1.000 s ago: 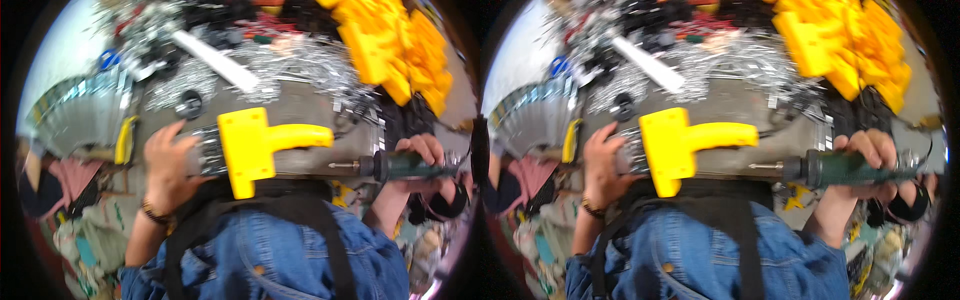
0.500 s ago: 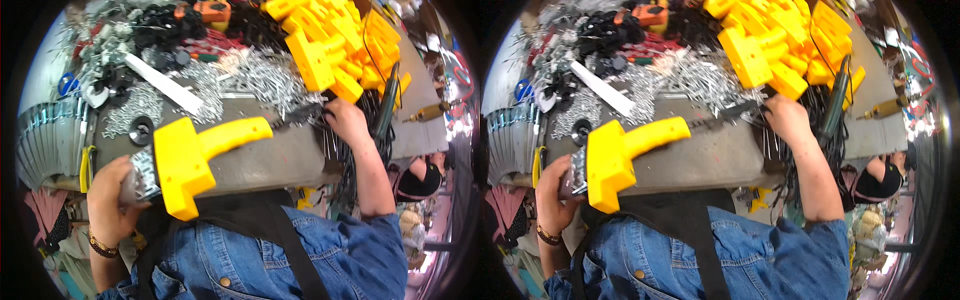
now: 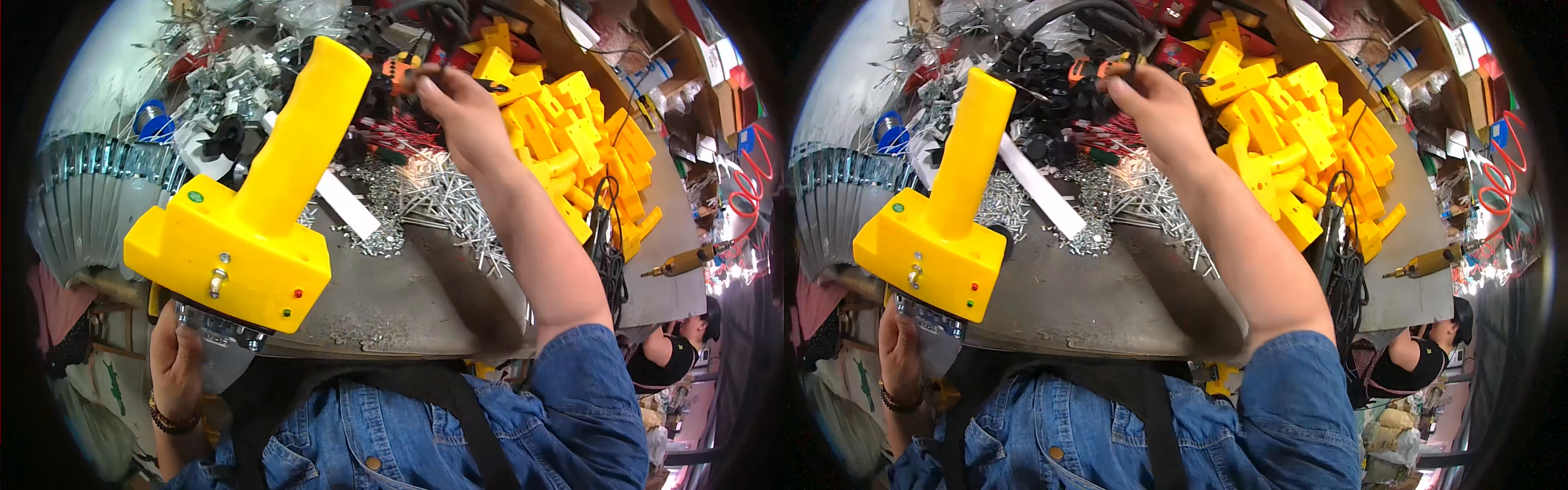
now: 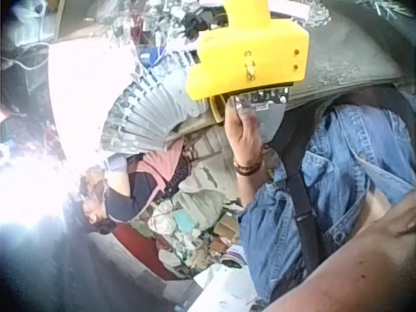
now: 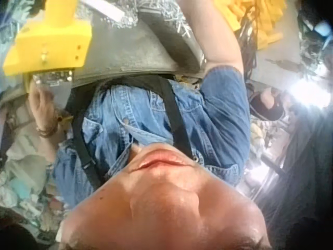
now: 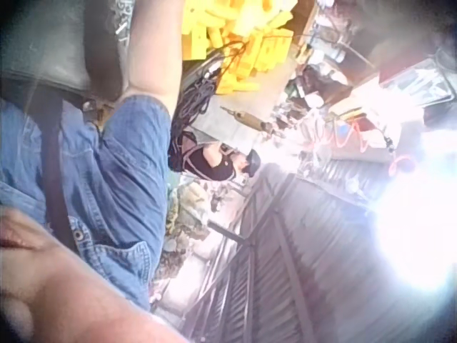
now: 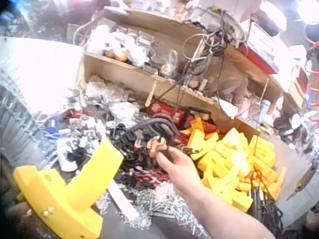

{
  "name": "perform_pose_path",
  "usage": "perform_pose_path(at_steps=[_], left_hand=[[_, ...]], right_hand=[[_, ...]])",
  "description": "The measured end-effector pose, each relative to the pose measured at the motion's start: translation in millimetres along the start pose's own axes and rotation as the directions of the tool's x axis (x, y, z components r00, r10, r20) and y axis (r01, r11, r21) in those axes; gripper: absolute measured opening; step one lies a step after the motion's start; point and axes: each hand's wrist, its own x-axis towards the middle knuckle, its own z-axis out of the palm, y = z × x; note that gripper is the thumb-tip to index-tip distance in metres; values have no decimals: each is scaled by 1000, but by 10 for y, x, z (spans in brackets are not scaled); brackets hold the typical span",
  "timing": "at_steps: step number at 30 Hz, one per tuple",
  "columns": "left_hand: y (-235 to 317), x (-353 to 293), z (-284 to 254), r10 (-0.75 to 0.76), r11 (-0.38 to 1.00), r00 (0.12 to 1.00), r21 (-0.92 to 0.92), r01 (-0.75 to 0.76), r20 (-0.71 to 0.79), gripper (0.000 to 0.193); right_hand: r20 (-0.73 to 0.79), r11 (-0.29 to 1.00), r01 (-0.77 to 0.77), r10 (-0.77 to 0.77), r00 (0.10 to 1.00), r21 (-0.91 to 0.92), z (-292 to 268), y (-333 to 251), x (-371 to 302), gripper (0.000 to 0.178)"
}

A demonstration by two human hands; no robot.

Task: Assembling a yellow-handled power tool or appliance, involving soldering wires and screwdriving.

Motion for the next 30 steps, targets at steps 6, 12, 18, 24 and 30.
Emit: perform_pose_path(at_steps=[6,12,18,24,30], left_hand=[[9,103,274,-34,959,999,283,24,31,37],[6,290,405,-21,837,990,544,-60,142,52],[4,374,416,32,819,989,564,-110,146,59],[-19,356,397,119,696,990,705,-135,73,63],[93,343,395,114,640,993,762,-101,35,60]], right_hand=[[-209,991,-7,34,977,131,-37,561,924,25],[-126,997,-73,74,989,17,-245,747,1036,26],[1,996,-10,10,1000,-87,-618,1067,1298,36],[-168,977,116,-85,982,181,-409,464,1368,46],[36,578,-35,110,993,-816,-8,36,1771,41]])
